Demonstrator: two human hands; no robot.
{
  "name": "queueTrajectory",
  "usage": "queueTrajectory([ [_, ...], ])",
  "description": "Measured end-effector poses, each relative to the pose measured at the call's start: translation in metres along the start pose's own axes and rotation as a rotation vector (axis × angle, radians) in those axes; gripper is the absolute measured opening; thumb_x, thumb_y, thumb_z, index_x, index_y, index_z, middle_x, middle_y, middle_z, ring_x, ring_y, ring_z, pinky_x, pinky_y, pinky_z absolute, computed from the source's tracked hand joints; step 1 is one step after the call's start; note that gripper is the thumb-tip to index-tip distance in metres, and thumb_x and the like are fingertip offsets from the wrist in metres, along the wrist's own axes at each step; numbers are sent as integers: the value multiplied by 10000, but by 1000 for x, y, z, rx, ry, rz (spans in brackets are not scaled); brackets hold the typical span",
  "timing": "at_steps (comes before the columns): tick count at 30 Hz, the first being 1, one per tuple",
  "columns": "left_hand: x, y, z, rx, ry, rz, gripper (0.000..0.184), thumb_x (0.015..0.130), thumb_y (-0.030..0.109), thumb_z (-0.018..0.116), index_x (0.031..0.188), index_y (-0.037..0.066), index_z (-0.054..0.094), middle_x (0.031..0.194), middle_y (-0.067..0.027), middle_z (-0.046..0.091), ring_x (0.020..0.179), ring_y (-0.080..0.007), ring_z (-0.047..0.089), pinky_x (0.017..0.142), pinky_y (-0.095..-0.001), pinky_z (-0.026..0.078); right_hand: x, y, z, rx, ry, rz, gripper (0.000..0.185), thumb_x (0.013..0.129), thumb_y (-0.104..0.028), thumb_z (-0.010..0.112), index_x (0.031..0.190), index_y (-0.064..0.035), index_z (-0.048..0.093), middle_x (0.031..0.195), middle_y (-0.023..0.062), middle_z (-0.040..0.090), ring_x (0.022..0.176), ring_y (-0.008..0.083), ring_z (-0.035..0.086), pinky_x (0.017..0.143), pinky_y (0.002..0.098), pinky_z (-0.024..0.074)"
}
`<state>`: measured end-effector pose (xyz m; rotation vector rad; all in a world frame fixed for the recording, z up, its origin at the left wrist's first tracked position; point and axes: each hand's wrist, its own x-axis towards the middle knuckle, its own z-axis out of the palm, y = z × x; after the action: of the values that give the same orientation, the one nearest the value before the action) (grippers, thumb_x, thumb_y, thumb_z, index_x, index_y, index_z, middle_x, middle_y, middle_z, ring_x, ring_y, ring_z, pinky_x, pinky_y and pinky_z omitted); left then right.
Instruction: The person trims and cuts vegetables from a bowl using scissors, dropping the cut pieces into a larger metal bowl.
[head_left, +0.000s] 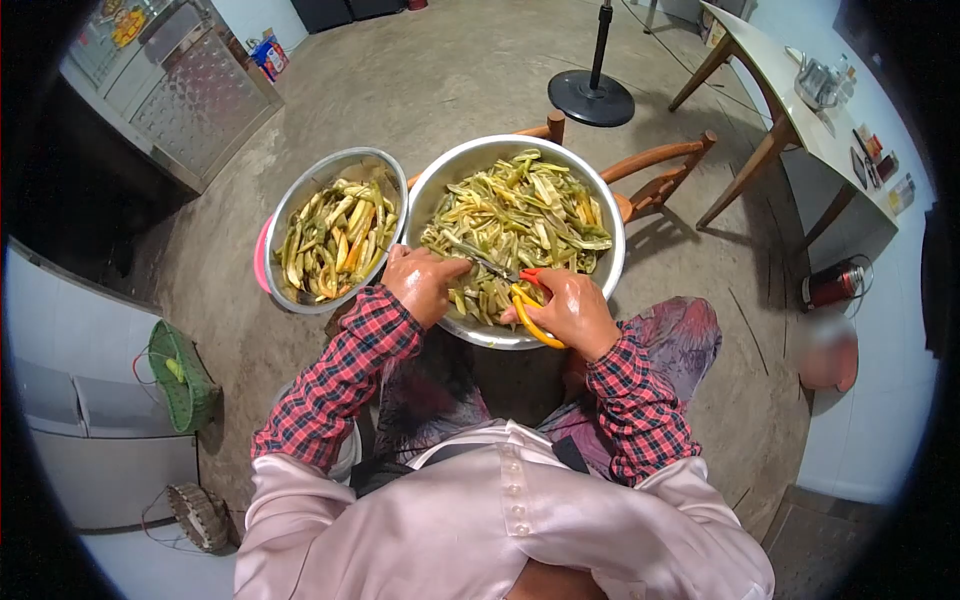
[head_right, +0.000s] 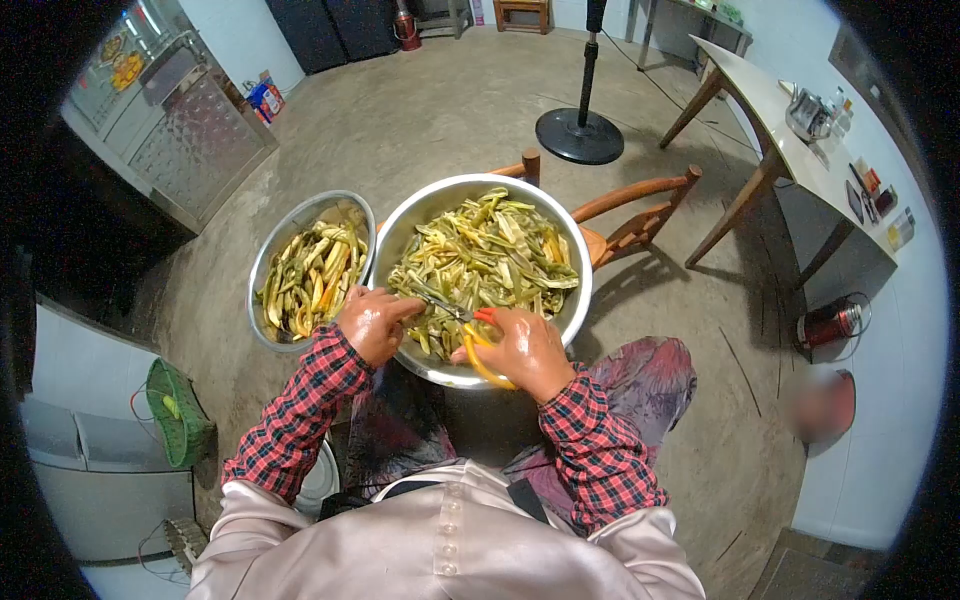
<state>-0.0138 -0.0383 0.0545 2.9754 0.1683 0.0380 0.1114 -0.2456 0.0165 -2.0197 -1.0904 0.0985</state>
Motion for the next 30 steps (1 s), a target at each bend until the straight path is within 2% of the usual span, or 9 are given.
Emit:
queueTrajectory([
  [3, 4, 2, -6, 50, -20, 26, 417, 742, 28, 590, 1121, 186, 667, 805, -43, 652, 873, -217, 599, 840, -382, 382, 3, 2, -5, -3, -97, 61, 513, 646, -437, 830, 844, 17, 696, 646, 187, 614, 589, 323, 629, 563, 375, 484],
  [6, 3, -1, -3, 70, -8, 52, 427, 753, 20, 579, 1141, 182, 657, 805, -34, 650, 875, -214, 597, 838, -381, 383, 2, 5, -4, 44, -93, 54, 584, 638, -526, 804, 849, 9, 698, 666, 205, 621, 653, 363, 646, 594, 404, 500],
  [12, 3, -11, 6, -14, 41, 48, 412, 765, -5, 571, 1131, 161, 660, 844, -54, 667, 889, -234, 606, 848, -387, 386, 5, 1, -16, 18, -218, 271, 568, 662, -511, 799, 717, 40, 671, 577, 216, 560, 539, 339, 592, 535, 381, 456],
  [15, 6, -9, 1, -123, 20, 0, 383, 764, -16, 593, 1119, 114, 654, 883, -87, 679, 901, -263, 618, 839, -397, 424, 6, -1, -19, 102, -177, 303, 563, 685, -510, 788, 671, 38, 656, 558, 213, 547, 507, 317, 561, 526, 382, 443],
  [19, 9, -25, 12, -440, 27, -62, 380, 753, -51, 638, 1121, 40, 625, 933, -142, 676, 932, -289, 633, 811, -379, 499, 6, 9, -14, 71, -156, 269, 557, 704, -511, 778, 760, 33, 671, 614, 210, 583, 547, 313, 585, 567, 388, 463],
  [22, 12, -37, 17, -494, 144, 37, 375, 760, -80, 650, 1121, 11, 609, 971, -145, 658, 951, -266, 642, 803, -335, 521, 8, 6, -19, 203, -255, 282, 573, 703, -507, 785, 874, 28, 677, 699, 205, 624, 614, 291, 619, 606, 380, 476],
  [24, 11, -38, 18, -627, 110, 5, 344, 782, -82, 645, 1113, 6, 606, 995, -120, 646, 944, -232, 638, 809, -327, 515, 7, 12, -13, 291, -333, 272, 592, 700, -503, 792, 950, 20, 673, 758, 195, 645, 665, 275, 637, 629, 372, 481],
  [28, 7, -37, 25, -980, 80, -20, 269, 839, -77, 613, 1100, -10, 606, 1017, -72, 628, 963, -166, 615, 836, -303, 501, 5, 13, -9, 379, -298, 144, 595, 694, -490, 802, 975, 17, 668, 777, 177, 647, 667, 243, 618, 626, 358, 474],
  [30, 9, -41, 26, -1130, -39, -55, 245, 861, -72, 592, 1101, -22, 607, 1022, -66, 626, 976, -152, 604, 853, -298, 495, 5, 18, -4, 425, -316, 136, 591, 694, -482, 804, 984, 15, 670, 771, 170, 645, 650, 234, 602, 615, 350, 469],
])
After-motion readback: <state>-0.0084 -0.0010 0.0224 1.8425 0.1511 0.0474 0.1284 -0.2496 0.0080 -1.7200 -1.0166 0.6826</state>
